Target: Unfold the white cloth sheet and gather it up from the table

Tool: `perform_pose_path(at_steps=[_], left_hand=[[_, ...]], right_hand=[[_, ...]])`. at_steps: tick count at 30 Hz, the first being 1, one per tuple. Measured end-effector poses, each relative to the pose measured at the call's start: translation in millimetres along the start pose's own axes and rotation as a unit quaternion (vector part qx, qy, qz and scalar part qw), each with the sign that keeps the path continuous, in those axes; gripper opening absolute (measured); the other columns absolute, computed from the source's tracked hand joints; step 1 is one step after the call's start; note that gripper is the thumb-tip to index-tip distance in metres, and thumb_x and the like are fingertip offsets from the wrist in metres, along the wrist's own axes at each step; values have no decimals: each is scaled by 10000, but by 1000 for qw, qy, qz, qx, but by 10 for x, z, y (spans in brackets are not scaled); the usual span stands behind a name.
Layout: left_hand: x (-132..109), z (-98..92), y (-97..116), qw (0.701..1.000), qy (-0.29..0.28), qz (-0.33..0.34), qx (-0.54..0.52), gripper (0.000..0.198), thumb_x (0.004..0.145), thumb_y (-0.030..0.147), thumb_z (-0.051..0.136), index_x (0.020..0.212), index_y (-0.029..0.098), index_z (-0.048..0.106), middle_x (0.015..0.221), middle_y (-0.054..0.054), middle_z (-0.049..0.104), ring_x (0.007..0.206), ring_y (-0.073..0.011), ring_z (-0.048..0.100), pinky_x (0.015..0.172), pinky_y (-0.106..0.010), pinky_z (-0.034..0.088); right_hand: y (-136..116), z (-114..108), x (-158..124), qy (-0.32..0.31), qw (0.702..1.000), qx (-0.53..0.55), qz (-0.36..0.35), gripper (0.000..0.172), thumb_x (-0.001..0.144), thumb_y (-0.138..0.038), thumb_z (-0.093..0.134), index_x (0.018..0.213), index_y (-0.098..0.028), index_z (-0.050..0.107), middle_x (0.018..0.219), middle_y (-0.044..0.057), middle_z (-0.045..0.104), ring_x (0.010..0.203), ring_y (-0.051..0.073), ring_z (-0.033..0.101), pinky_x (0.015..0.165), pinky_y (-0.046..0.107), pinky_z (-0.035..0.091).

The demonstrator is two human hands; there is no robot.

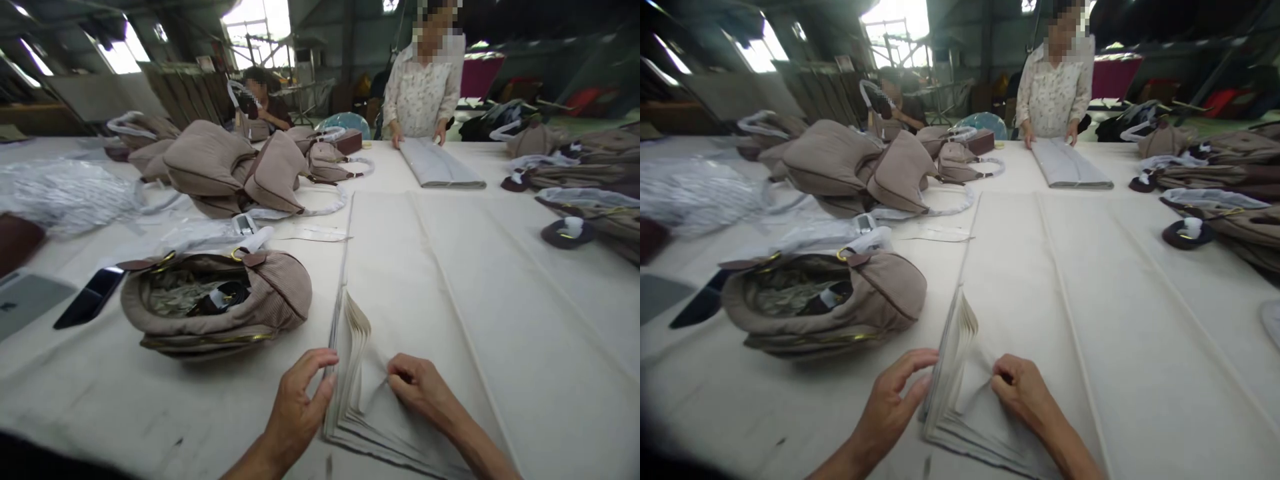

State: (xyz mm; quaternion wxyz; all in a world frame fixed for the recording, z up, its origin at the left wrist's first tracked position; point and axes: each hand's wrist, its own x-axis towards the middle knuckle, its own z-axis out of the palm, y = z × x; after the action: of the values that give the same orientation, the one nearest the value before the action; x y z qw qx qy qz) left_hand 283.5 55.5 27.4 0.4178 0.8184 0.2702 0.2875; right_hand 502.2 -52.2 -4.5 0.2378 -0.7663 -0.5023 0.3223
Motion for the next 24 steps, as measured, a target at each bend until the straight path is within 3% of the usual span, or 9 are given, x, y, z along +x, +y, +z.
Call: perform_pose_path(at_steps=[3,8,11,15,17,19,22,24], left_hand=[[158,110,-43,975,12,-166,-146,210,889,310,504,985,176,635,966,-46,667,941,-162,619,863,-263,493],[367,193,16,929,41,-227,-288,280,838,381,555,948,139,640,889,-51,657,909,-182,615,876,-305,493],[496,254,99,949,34,-177,-257,249,866,340,514,964,151,643,973,-61,666,954,-185,616,902,-320,490],[667,389,89,994,-33,-2,-108,279,893,274,472,1089,163,635,1237,-85,610,1175,-192,537,1054,-335,391],[709,436,-9,993,-97,45,-56,307,898,285,463,1114,151,637,1189,-92,643,1139,-197,570,1037,-337,411],[691,428,-146,989,-138,42,-21,314,914,304,436,1086,153,652,1082,-84,689,1031,-193,626,961,-325,468],[546,340,-319,996,-81,8,28,341,948,309,367,1107,148,622,1085,-95,675,1021,-185,619,926,-322,487],[391,323,-358,993,-57,40,96,320,944,283,365,1119,150,598,1108,-105,656,1079,-208,584,1017,-406,425]], right_hand=[[77,-18,11,-17,995,92,14,142,686,-269,395,600,-175,456,611,-11,427,612,127,416,574,253,292],[108,-42,13,-55,984,164,34,164,682,-283,412,594,-161,476,604,-17,384,580,109,351,544,252,248],[79,-84,20,-76,976,197,45,168,685,-287,423,595,-159,483,599,-19,381,563,104,336,528,249,237],[56,-130,31,-72,982,174,25,162,680,-266,438,590,-154,512,613,-10,451,588,111,385,553,244,284],[88,-120,21,-80,981,175,29,159,679,-246,432,621,-153,546,595,-13,478,572,110,397,549,241,299],[129,-82,3,-77,978,186,46,151,695,-249,429,644,-159,539,563,-20,482,540,109,407,530,238,310],[103,-8,17,-18,989,136,50,163,762,-274,410,653,-180,486,556,-16,497,529,122,450,534,250,344],[-2,18,96,37,998,54,-6,167,805,-268,401,707,-181,504,651,5,541,584,135,492,576,267,376]])
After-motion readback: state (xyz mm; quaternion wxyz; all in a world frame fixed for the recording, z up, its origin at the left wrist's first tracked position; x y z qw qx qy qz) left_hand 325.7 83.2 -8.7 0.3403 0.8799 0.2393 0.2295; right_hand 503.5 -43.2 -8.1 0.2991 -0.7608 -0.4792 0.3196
